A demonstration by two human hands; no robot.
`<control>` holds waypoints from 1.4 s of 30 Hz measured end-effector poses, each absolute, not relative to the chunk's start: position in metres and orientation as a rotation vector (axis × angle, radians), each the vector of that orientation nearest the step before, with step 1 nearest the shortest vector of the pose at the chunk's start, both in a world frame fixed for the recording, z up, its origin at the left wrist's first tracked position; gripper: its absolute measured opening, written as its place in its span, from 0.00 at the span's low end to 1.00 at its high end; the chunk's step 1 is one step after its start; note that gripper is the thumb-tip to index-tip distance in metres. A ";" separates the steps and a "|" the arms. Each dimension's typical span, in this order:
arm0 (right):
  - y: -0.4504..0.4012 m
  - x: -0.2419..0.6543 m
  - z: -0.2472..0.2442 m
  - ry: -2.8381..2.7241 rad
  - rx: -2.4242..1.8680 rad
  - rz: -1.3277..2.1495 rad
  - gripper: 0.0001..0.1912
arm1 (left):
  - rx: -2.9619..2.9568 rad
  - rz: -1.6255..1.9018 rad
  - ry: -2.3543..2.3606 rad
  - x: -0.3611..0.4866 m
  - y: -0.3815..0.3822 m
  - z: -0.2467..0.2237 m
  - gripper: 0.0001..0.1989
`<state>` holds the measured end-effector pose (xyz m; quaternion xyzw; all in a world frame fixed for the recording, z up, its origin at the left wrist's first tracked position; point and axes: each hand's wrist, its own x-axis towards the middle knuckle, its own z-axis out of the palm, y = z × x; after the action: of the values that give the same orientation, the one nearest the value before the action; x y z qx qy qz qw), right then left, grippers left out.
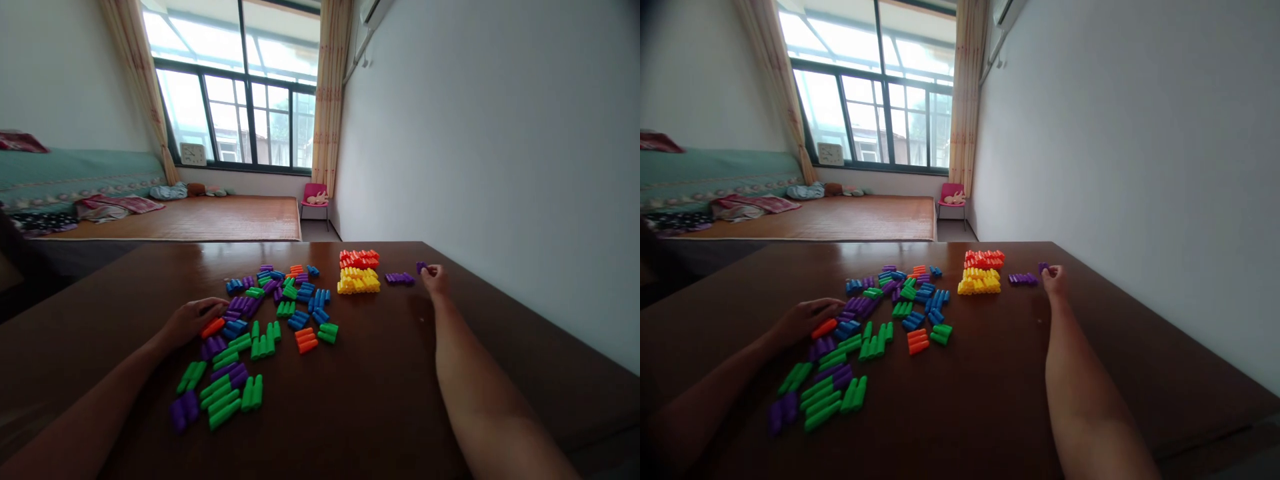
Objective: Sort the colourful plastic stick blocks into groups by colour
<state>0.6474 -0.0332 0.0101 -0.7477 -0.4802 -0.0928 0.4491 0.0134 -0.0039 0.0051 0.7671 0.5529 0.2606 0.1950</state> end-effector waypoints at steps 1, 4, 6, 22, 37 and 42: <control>-0.035 0.653 0.005 -1.176 -1.857 -0.213 0.18 | 2.146 0.728 1.551 0.013 -0.003 0.005 0.29; -0.027 0.659 -0.008 -1.132 -1.894 -0.146 0.17 | 2.137 0.726 1.548 0.012 -0.002 0.004 0.30; -0.016 0.661 -0.014 -1.104 -1.933 -0.096 0.15 | 2.136 0.724 1.553 0.011 -0.001 0.002 0.30; -0.010 0.671 -0.031 -1.040 -2.044 -0.250 0.20 | 2.133 0.725 1.553 0.013 -0.005 0.004 0.28; 0.000 0.687 -0.050 -1.148 -2.023 -0.239 0.16 | 2.191 0.740 1.518 0.016 -0.012 0.002 0.25; 0.000 0.684 -0.049 -1.105 -2.048 -0.238 0.13 | 2.200 0.749 1.551 0.017 -0.013 0.003 0.24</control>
<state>0.6839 0.0000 -0.0487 -0.8060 -0.4349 -0.0937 0.3905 0.0174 -0.0129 0.0034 0.7756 0.5466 0.2640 0.1730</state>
